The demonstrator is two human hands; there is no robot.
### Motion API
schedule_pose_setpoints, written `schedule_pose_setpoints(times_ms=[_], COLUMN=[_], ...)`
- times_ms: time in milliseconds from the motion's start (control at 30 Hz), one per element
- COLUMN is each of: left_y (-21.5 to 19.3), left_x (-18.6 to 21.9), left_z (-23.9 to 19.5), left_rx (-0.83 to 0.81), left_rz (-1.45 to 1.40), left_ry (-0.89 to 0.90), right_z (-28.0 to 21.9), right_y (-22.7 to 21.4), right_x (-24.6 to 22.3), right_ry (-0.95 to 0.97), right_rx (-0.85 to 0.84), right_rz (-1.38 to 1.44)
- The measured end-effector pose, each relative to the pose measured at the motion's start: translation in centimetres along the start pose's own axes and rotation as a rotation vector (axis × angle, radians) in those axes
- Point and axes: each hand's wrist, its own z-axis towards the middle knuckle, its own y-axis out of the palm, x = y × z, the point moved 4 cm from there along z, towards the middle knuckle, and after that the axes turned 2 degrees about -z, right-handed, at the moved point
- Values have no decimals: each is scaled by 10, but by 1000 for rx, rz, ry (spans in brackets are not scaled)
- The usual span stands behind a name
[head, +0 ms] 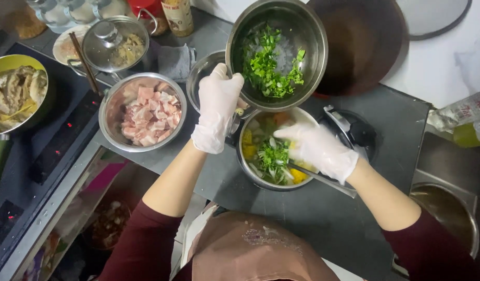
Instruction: The person opens a pressure cooker containing a vegetable soup with corn and carrots, stirs the contents with a ladle, and adds chopped green vegetables and a powdered seasoning. The person then closes the pressure cooker.
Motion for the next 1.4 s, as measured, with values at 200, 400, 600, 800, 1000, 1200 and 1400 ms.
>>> schedule_pose_setpoints(times_ms=[200, 400, 600, 800, 1000, 1200, 1400], left_y=[-5, -8, -11, 0, 10, 28, 35], left_x=[4, 6, 19, 7, 12, 12, -2], left_z=[-6, -1, 0, 14, -2, -24, -23], left_rx=[-33, -42, -37, -27, -24, -179, -223], left_rz=[107, 93, 145, 86, 72, 101, -13], left_ry=[46, 57, 74, -5, 13, -17, -23], right_z=[-7, 2, -4, -6, 18, 73, 87], right_y=[1, 16, 26, 29, -77, -75, -49], right_x=[-9, 15, 16, 18, -44, 4, 5], right_ry=[36, 121, 136, 323, 256, 84, 10], right_rx=[-156, -113, -291, -283, 89, 342, 289], right_rz=[92, -378, -190, -43, 424, 115, -36])
